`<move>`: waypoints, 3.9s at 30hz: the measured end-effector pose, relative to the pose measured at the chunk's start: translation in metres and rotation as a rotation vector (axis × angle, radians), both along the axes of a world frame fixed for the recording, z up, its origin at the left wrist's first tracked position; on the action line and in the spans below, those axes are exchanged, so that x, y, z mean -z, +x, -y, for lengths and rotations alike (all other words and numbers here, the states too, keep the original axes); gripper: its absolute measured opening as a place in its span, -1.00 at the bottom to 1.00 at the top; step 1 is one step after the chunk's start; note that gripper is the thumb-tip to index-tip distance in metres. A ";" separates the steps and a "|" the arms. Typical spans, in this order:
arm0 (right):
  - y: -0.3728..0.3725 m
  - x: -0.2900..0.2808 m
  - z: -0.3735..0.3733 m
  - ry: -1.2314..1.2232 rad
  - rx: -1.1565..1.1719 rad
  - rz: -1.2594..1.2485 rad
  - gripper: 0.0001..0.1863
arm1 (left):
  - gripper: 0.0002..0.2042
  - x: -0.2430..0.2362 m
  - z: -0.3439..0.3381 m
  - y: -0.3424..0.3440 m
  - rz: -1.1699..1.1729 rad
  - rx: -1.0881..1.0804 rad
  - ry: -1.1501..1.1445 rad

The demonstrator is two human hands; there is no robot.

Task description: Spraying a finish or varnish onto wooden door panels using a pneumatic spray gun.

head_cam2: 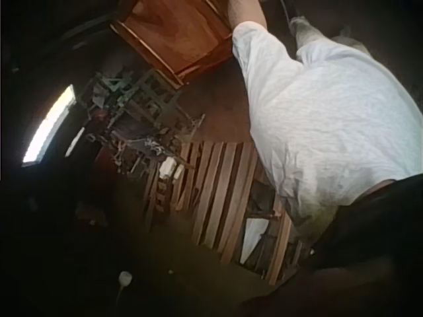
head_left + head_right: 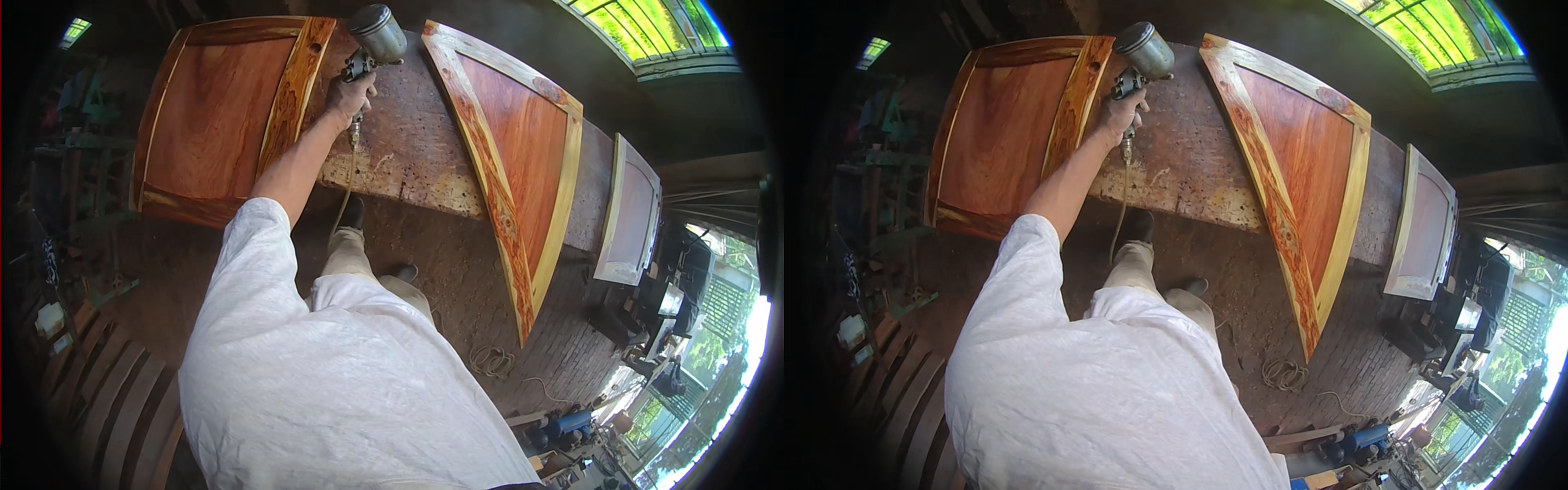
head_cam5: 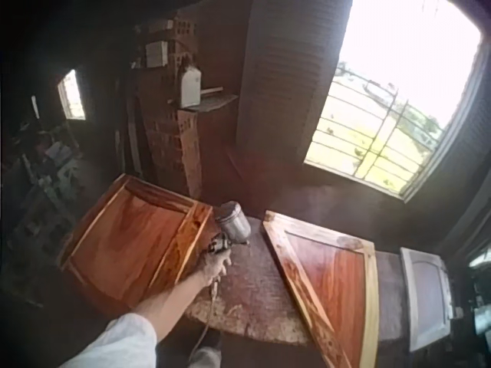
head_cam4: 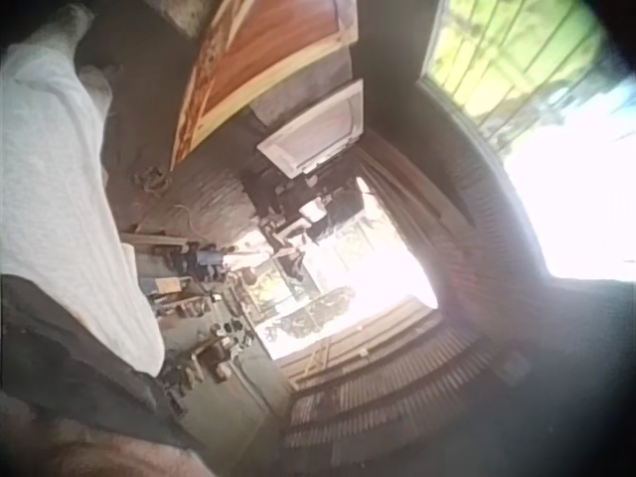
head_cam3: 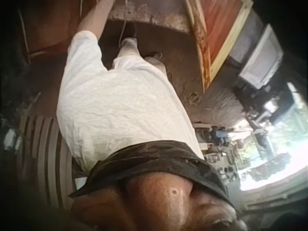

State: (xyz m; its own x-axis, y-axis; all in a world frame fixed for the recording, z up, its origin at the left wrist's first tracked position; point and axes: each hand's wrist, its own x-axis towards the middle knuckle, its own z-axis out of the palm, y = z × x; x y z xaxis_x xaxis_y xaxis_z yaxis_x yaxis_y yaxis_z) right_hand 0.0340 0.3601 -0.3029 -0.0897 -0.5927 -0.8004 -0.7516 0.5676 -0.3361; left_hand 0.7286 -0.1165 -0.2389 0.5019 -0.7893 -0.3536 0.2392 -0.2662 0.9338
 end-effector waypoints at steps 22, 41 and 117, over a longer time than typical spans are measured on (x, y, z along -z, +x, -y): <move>-0.018 -0.022 -0.098 0.037 0.647 0.096 -0.75 | -0.73 -0.038 -0.284 -0.378 0.303 1.048 -0.180; 0.008 0.046 0.031 -0.296 0.100 0.197 -0.86 | -0.76 -0.130 -0.058 -0.125 0.134 0.745 0.226; 0.527 0.005 0.591 -0.778 -0.903 0.512 -0.47 | -0.74 -0.048 0.620 -0.160 0.215 1.564 0.008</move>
